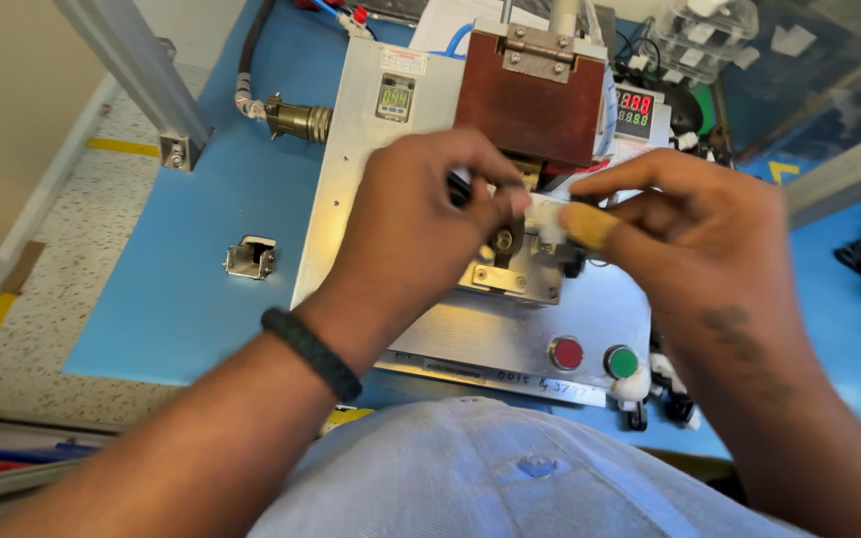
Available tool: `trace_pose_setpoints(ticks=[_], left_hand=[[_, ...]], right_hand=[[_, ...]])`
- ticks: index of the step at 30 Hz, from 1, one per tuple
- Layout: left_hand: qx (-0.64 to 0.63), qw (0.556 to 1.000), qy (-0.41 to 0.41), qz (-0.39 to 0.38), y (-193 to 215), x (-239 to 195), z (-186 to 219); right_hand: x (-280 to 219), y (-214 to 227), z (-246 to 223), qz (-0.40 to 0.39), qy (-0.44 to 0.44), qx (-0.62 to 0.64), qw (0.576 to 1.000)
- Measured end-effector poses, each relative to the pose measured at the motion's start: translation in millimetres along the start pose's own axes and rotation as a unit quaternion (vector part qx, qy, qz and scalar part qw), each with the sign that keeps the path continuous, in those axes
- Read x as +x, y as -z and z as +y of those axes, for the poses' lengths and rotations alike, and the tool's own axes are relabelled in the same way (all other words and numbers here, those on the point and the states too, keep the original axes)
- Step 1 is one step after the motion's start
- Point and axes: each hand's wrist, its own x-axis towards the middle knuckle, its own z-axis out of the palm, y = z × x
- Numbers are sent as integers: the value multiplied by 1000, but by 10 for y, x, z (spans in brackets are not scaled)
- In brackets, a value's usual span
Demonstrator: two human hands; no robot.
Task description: The person repeatedly places small black plastic components into a press machine, presses a green button to activate the press, and removes the processed parts. The cycle is repeated continuously with components from a pile on the table.
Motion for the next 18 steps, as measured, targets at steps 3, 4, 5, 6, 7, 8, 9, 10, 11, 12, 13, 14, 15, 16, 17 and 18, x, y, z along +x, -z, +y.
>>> trace_pose_setpoints(ticks=[3,4,5,6,7,8,9,10,11,12,13,14,15,16,17,18], left_hand=[[-17,996,-25,82,305,57,-170],[-36,995,36,84,421,71,-227],[-55,990,96,85,561,75,-284],[-73,982,155,80,696,91,-342],[-73,978,179,81,814,30,-389],[-70,973,204,85,940,-86,-433],[-59,963,249,84,1061,-200,-480],[-48,951,294,82,1164,-335,-525],[-40,938,334,82,1237,-469,-571],[-31,924,373,81,1299,-604,-616],[-26,911,404,80,1367,-740,-645],[-20,898,432,77,1414,-844,-673],[-6,883,462,77,1445,-923,-700],[11,869,489,78,1483,-975,-724],[29,853,516,78,1502,-995,-763],[31,852,517,78,1533,-1009,-801]], right_hand=[[-26,-321,-164,6,18,-58,998],[-41,-390,-188,12,43,-73,996],[-53,-465,-199,18,69,-88,994],[-69,-515,-217,27,92,-101,990],[-76,-544,-241,51,123,-143,981],[-83,-589,-263,72,155,-184,968],[-82,-626,-286,91,185,-225,952],[-86,-649,-299,86,170,-232,954],[-98,-659,-311,81,155,-240,955],[-98,-671,-315,76,139,-247,956],[-113,-713,-301,86,123,-216,965],[-131,-737,-281,99,106,-186,972],[-136,-734,-264,112,90,-155,977],[-149,-753,-235,120,137,-227,957],[-148,-769,-207,124,182,-297,929],[-118,-801,-180,123,230,-363,895]])
